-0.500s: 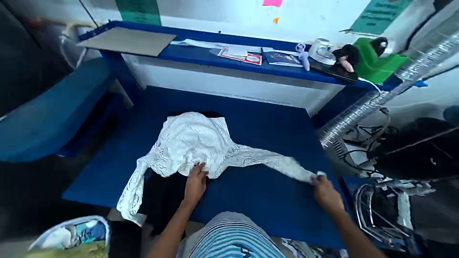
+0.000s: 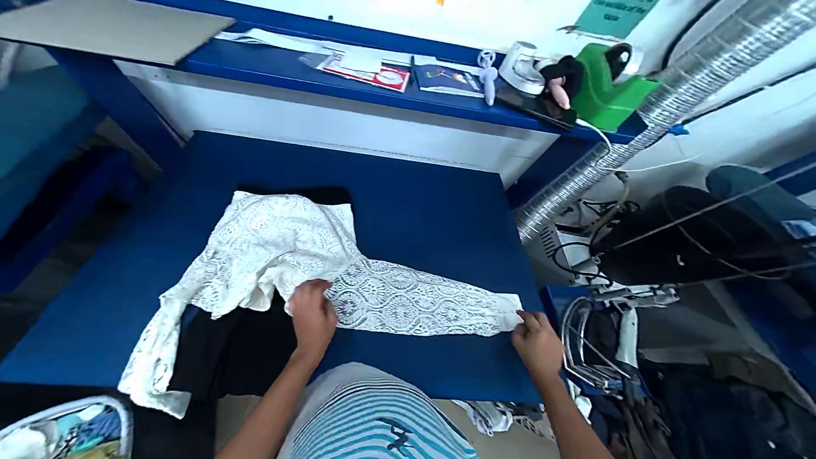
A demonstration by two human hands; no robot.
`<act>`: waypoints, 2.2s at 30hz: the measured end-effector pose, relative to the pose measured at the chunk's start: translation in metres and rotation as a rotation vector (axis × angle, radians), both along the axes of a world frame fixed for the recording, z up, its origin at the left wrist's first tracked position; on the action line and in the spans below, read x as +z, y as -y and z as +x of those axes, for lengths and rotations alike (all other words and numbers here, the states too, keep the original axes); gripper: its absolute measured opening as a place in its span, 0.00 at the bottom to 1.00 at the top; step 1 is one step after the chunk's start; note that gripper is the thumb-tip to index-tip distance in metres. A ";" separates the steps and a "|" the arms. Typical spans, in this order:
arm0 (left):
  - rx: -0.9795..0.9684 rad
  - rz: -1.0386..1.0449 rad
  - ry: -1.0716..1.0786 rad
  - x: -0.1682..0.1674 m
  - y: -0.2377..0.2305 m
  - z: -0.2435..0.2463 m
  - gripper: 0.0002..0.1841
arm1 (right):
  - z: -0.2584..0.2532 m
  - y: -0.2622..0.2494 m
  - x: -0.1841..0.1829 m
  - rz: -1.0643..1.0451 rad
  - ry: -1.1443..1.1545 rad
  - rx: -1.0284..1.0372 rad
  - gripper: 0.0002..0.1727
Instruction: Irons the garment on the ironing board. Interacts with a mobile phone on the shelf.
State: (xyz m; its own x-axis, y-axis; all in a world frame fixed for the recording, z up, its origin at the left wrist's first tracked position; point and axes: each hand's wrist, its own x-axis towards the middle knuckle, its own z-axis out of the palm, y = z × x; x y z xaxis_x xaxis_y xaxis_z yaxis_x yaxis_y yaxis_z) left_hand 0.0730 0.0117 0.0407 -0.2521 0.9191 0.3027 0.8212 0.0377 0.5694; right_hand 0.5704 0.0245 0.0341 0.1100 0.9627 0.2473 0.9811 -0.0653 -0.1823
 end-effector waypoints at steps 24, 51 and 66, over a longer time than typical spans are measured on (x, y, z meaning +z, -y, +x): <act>-0.539 -0.563 -0.236 -0.022 -0.092 0.188 0.68 | -0.079 -0.090 -0.027 -0.306 -0.138 0.552 0.74; 0.068 -0.142 -0.058 -0.036 0.044 -0.045 0.28 | 0.154 -0.015 0.064 -0.055 -0.844 -0.613 0.32; 0.138 -0.171 -0.097 -0.050 0.035 -0.049 0.21 | -0.204 -0.097 0.099 -0.842 -0.780 0.285 0.35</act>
State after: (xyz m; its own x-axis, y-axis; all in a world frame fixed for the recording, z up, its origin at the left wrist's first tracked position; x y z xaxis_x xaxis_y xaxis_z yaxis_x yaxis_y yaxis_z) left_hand 0.0242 -0.0229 -0.0097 -0.3564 0.9179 0.1747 0.8522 0.2426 0.4636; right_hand 0.3666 0.1215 0.1335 -0.2952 0.8043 -0.5156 0.6220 -0.2479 -0.7428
